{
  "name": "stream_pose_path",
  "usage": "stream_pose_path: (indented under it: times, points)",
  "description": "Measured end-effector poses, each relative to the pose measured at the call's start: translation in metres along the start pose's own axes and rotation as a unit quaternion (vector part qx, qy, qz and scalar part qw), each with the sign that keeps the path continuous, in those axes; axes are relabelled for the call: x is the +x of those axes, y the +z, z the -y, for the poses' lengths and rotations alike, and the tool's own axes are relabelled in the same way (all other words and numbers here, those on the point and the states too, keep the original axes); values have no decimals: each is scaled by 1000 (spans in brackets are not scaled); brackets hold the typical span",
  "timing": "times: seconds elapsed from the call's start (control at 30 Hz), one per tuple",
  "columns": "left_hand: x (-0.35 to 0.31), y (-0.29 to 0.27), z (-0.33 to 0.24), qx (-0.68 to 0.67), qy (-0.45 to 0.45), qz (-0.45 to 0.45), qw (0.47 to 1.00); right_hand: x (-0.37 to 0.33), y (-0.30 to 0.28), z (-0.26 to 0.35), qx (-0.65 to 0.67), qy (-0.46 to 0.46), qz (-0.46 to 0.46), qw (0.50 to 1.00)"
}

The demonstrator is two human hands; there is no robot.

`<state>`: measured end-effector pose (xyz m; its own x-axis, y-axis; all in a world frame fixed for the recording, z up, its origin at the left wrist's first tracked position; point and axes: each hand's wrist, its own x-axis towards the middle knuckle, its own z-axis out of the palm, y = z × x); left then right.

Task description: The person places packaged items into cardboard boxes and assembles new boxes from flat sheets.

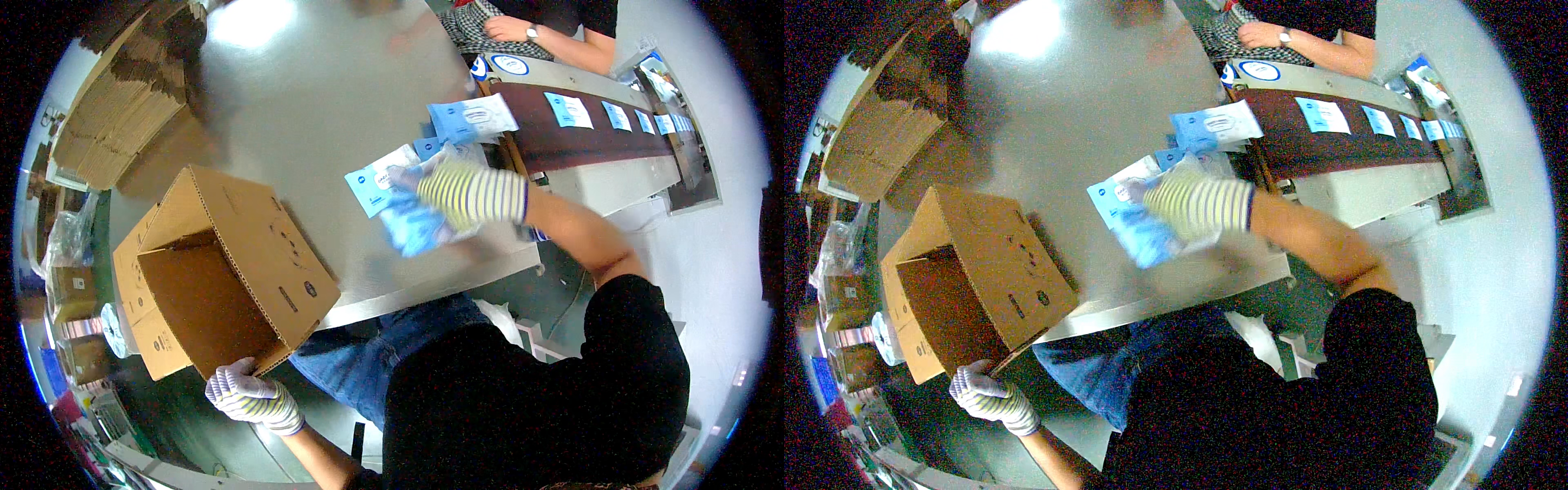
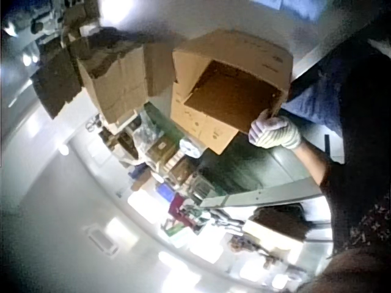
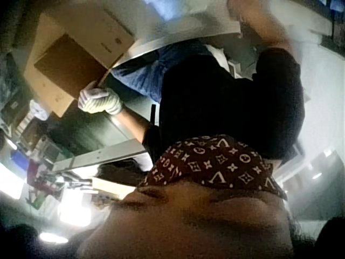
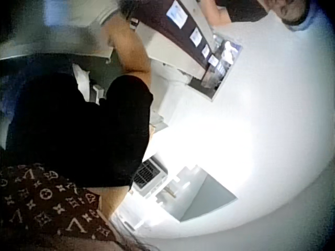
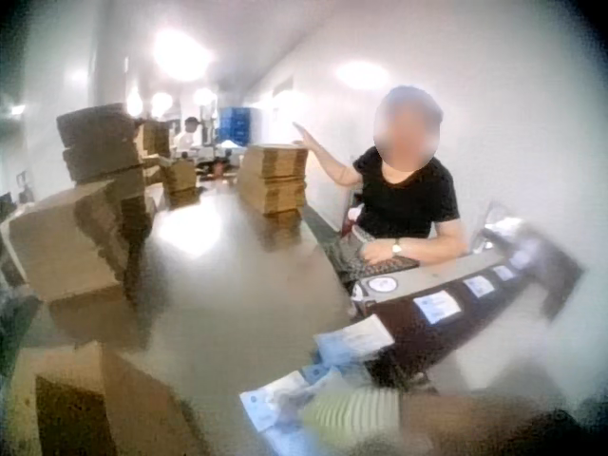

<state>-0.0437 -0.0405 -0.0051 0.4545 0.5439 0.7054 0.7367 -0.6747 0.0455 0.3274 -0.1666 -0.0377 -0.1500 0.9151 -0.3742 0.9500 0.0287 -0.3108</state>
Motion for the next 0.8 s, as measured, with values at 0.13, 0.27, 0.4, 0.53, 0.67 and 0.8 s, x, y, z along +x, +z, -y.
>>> stream_pose_path:
  times: [0.13,0.27,0.4,0.53,0.67,0.8]
  points:
    - [8,6,-4,22,0,-17,1000,-6,-15,-46,-112,144,90,979]
    - [5,3,-9,26,-10,4,1000,-10,-21,-8,-260,151,54,952]
    - [3,-3,-12,-7,-10,44,999,-35,33,4,-276,2,-161,947]
    - [15,-25,-35,23,102,167,980,-39,-10,29,-46,101,57,992]
    - [11,-43,-45,20,134,252,958,-29,-82,68,30,-34,-229,972]
    - [23,-52,-66,67,227,111,965,-9,-137,137,0,-264,-411,873]
